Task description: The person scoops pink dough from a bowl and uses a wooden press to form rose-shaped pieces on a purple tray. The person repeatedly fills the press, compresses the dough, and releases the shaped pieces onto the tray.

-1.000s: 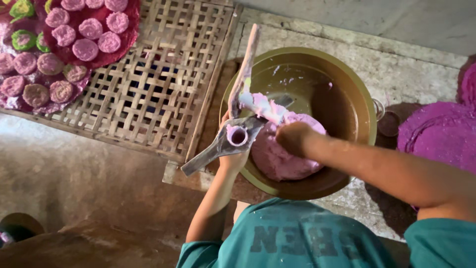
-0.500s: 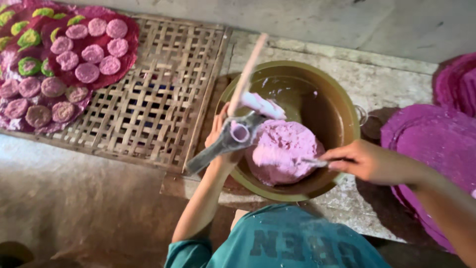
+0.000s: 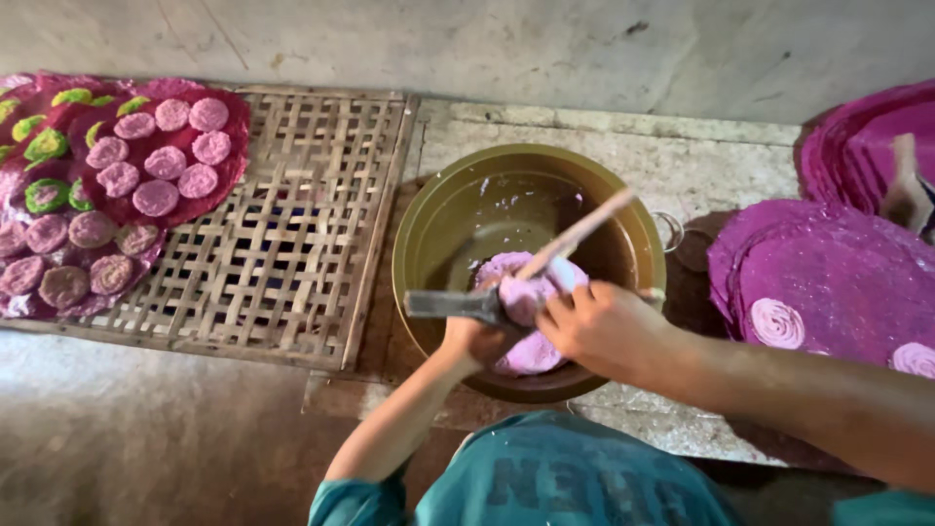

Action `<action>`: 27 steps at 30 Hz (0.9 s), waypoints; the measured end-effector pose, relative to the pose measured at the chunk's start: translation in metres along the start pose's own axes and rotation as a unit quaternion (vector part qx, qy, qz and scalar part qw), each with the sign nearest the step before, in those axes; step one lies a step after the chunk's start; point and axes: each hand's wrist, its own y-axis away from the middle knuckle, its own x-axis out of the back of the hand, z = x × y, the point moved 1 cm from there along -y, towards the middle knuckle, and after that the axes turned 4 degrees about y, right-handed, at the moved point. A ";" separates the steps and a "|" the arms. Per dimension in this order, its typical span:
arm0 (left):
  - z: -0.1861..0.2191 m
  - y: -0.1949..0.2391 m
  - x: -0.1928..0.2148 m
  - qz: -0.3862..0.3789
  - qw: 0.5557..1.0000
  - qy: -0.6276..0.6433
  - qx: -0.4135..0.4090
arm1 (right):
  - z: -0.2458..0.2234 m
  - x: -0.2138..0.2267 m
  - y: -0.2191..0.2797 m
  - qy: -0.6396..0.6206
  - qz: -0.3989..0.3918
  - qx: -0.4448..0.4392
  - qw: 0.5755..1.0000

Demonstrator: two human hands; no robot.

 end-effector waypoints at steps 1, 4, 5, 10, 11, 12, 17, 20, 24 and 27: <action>-0.003 0.008 -0.001 -0.047 0.996 0.037 0.065 | 0.000 0.002 0.008 -0.020 -0.005 0.010 1.000; -0.012 0.008 0.026 0.000 0.997 -0.069 0.013 | 0.017 0.026 0.041 -0.017 -0.042 -0.049 0.998; -0.011 0.005 0.039 0.038 0.991 -0.125 -0.040 | 0.026 0.038 0.048 -0.014 -0.012 -0.063 0.998; 0.006 -0.005 0.049 0.040 0.992 -0.113 0.045 | 0.023 0.047 0.003 -0.001 -0.021 -0.048 0.999; 0.011 -0.007 0.045 0.047 0.990 -0.132 -0.015 | 0.011 0.040 -0.011 0.024 -0.036 -0.038 0.998; 0.015 -0.011 0.041 0.056 0.984 -0.151 -0.076 | 0.002 0.033 -0.020 0.049 -0.051 -0.027 0.997; 0.010 -0.007 0.050 0.053 0.982 -0.172 0.048 | 0.013 0.030 0.010 -0.022 -0.059 -0.038 0.997; 0.005 -0.002 0.078 0.101 0.975 -0.163 0.114 | 0.041 0.057 0.041 -0.062 -0.071 -0.111 0.989; 0.017 0.008 0.086 0.103 0.983 -0.142 0.054 | 0.047 0.066 0.031 -0.096 -0.088 -0.098 0.987; 0.026 -0.005 0.077 0.145 0.969 -0.175 -0.095 | 0.041 0.050 0.008 -0.096 -0.091 -0.065 0.989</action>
